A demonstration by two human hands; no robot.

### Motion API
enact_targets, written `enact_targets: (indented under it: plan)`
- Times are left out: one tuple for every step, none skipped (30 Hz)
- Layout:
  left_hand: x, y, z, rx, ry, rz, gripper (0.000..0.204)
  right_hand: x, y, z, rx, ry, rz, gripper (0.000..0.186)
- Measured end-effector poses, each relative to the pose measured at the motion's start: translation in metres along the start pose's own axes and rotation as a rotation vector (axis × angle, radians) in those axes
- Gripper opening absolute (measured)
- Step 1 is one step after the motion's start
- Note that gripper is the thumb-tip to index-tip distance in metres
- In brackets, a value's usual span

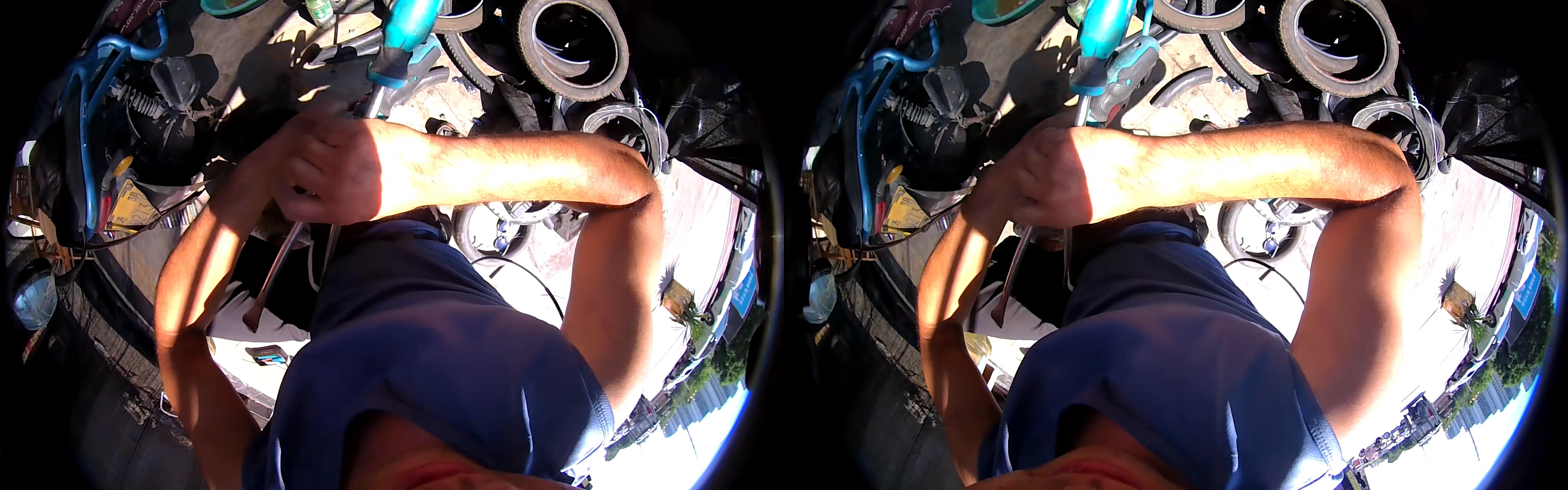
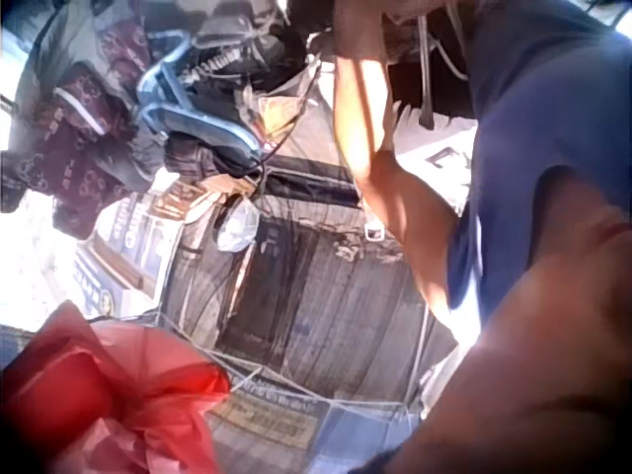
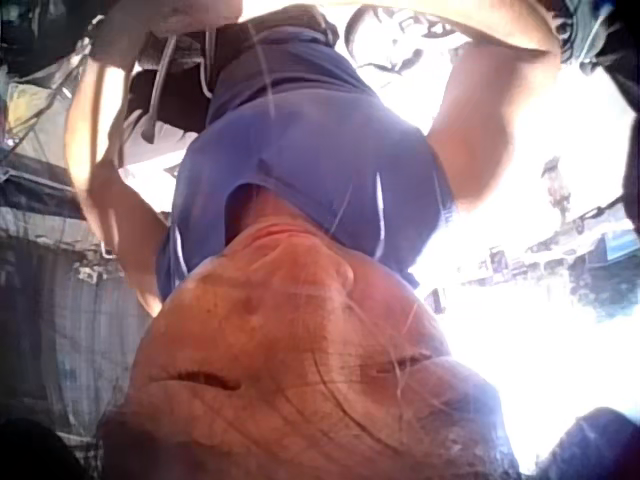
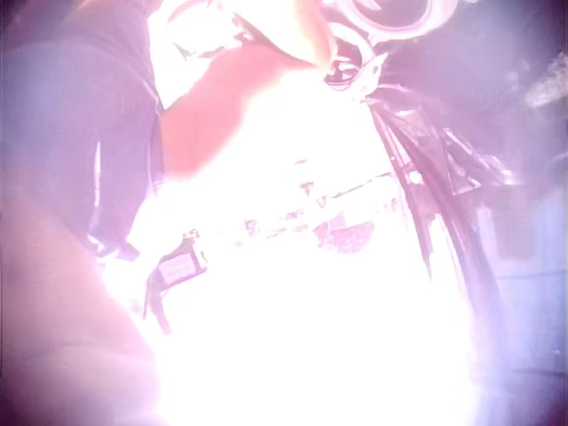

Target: The person uses a power tool to remove and install components on the rear assembly of a motorcycle, then handles several hand tools including a pressure gauge.

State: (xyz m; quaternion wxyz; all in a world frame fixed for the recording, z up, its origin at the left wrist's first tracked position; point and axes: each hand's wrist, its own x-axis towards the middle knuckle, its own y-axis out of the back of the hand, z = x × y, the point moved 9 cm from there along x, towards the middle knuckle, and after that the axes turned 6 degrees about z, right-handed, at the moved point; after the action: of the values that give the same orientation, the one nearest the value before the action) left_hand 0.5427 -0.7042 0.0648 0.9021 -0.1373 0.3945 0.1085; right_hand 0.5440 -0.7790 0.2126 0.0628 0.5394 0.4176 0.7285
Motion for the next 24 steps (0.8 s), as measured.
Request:
enact_targets:
  plan:
    - [0.004, 0.009, -0.003, 0.168, -0.035, -0.009, 0.037, 0.002, 0.012, 0.019, -0.086, -0.068, -0.031, 0.029]
    - [0.006, 0.013, -0.002, 0.289, -0.072, -0.019, 0.037, -0.005, 0.026, 0.044, -0.228, -0.139, -0.148, 0.031]
    - [0.027, 0.006, -0.009, 0.327, -0.142, -0.096, 0.038, -0.030, 0.029, 0.073, -0.256, -0.284, -0.281, 0.031]
    - [0.000, 0.019, 0.003, 0.426, -0.133, -0.011, 0.039, -0.034, 0.052, 0.104, -0.268, -0.473, -0.095, 0.030]
    - [-0.006, 0.013, 0.006, 0.279, -0.158, -0.004, 0.049, -0.057, 0.059, 0.132, -0.244, -0.726, -0.119, 0.034]
    - [-0.011, 0.005, 0.013, 0.248, -0.208, -0.016, 0.049, -0.083, 0.068, 0.157, -0.235, -0.976, -0.129, 0.040]
    - [-0.014, -0.010, 0.032, 0.239, -0.256, -0.053, 0.048, -0.120, 0.083, 0.172, -0.269, -1.208, -0.201, 0.044]
    - [-0.022, -0.016, 0.045, 0.223, -0.295, -0.057, 0.048, -0.135, 0.091, 0.179, -0.365, -1.335, -0.211, 0.049]
    - [-0.027, -0.018, 0.053, 0.244, -0.297, -0.028, 0.052, -0.137, 0.101, 0.177, -0.306, -1.363, -0.066, 0.051]
    - [-0.032, -0.021, 0.063, 0.306, -0.347, -0.046, 0.053, -0.140, 0.106, 0.172, -0.230, -1.385, 0.080, 0.052]
    - [-0.035, -0.025, 0.071, 0.368, -0.396, -0.067, 0.053, -0.138, 0.110, 0.168, -0.155, -1.350, 0.188, 0.051]
    - [-0.036, -0.029, 0.077, 0.429, -0.446, -0.091, 0.054, -0.135, 0.112, 0.168, -0.136, -1.340, 0.204, 0.048]
    - [-0.032, -0.023, 0.077, 0.378, -0.455, -0.050, 0.052, -0.136, 0.114, 0.168, -0.182, -1.254, 0.163, 0.048]
    - [-0.030, -0.023, 0.082, 0.358, -0.474, -0.057, 0.051, -0.136, 0.116, 0.167, -0.227, -1.167, 0.120, 0.047]
    - [-0.030, -0.023, 0.091, 0.337, -0.493, -0.065, 0.050, -0.133, 0.122, 0.160, -0.323, -1.112, 0.051, 0.037]
    - [-0.034, -0.024, 0.096, 0.317, -0.509, -0.062, 0.050, -0.137, 0.122, 0.160, -0.224, -1.166, 0.077, 0.033]
    - [-0.035, -0.027, 0.095, 0.312, -0.521, 0.053, 0.033, -0.141, 0.122, 0.161, -0.123, -1.217, 0.102, 0.030]
    - [-0.029, -0.028, 0.088, 0.394, -0.577, 0.081, 0.027, -0.146, 0.120, 0.161, -0.022, -1.266, 0.128, 0.026]
    - [-0.019, -0.029, 0.077, 0.477, -0.637, 0.109, 0.022, -0.144, 0.121, 0.158, -0.008, -1.177, 0.203, 0.021]
    - [-0.013, -0.027, 0.070, 0.550, -0.609, 0.127, 0.022, -0.143, 0.120, 0.159, -0.015, -1.209, 0.166, 0.020]
    - [-0.008, -0.025, 0.064, 0.623, -0.581, 0.140, 0.029, -0.140, 0.122, 0.158, -0.021, -1.240, 0.128, 0.019]
    - [-0.004, -0.026, 0.063, 0.578, -0.583, 0.132, 0.029, -0.140, 0.122, 0.158, -0.032, -1.273, 0.089, 0.018]
    - [0.002, -0.029, 0.061, 0.531, -0.585, 0.123, 0.029, -0.141, 0.119, 0.158, -0.163, -1.235, 0.005, 0.016]
    - [0.007, -0.033, 0.058, 0.484, -0.585, 0.112, 0.029, -0.141, 0.114, 0.161, -0.191, -1.194, -0.023, 0.016]
